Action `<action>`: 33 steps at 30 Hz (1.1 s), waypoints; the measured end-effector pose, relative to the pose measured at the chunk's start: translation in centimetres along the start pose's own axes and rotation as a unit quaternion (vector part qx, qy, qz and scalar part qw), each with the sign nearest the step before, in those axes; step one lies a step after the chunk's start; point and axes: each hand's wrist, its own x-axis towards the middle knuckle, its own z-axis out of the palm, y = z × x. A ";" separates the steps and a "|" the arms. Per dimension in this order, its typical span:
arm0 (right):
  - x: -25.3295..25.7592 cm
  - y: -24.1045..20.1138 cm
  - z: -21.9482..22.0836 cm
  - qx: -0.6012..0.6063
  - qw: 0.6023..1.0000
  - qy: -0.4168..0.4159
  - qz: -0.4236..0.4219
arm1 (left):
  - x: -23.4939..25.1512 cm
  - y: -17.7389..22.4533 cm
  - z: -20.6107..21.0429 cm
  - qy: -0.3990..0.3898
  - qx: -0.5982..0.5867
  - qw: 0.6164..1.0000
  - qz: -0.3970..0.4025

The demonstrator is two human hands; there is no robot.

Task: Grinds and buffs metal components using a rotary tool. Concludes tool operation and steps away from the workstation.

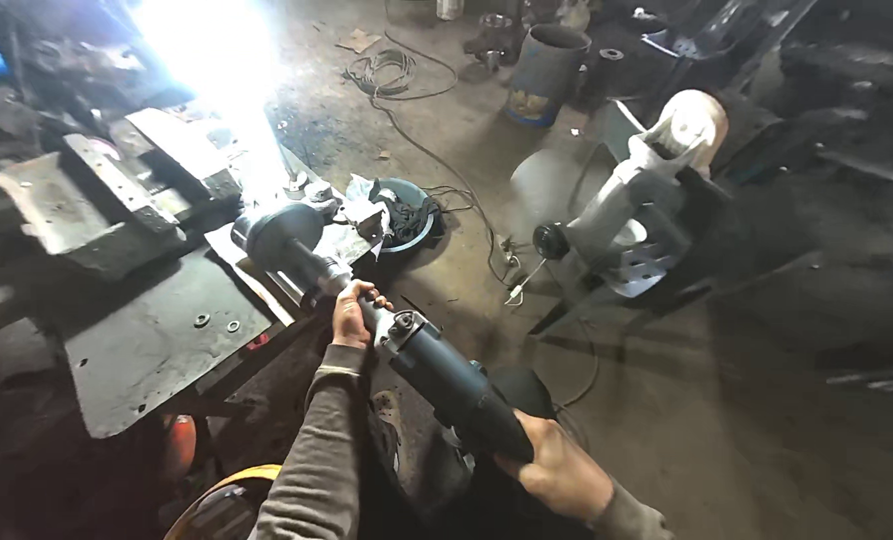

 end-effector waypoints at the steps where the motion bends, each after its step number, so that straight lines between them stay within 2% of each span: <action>1: -0.1 0.1 0.0 0.008 1.000 0.012 0.000 | 0.4 -0.2 0.5 -0.008 0.005 1.000 -0.010; 9: 0.2 1.0 0.1 0.048 0.998 0.037 0.012 | 2.2 -1.6 1.7 0.007 0.014 0.998 -0.055; 16: -0.8 0.6 0.2 -0.003 1.000 0.008 -0.023 | -0.8 0.0 -0.7 0.011 -0.039 0.999 -0.018; 22: -1.2 0.3 0.7 -0.026 0.999 -0.024 -0.014 | -2.9 0.5 -2.2 0.032 -0.067 0.997 -0.007; 26: -1.4 0.4 0.7 -0.022 1.000 0.001 -0.016 | -2.0 0.0 -1.3 0.018 -0.064 0.998 -0.014; 33: -1.3 0.7 0.1 0.035 0.998 0.044 -0.016 | 1.0 -1.6 1.8 0.017 -0.039 0.996 -0.075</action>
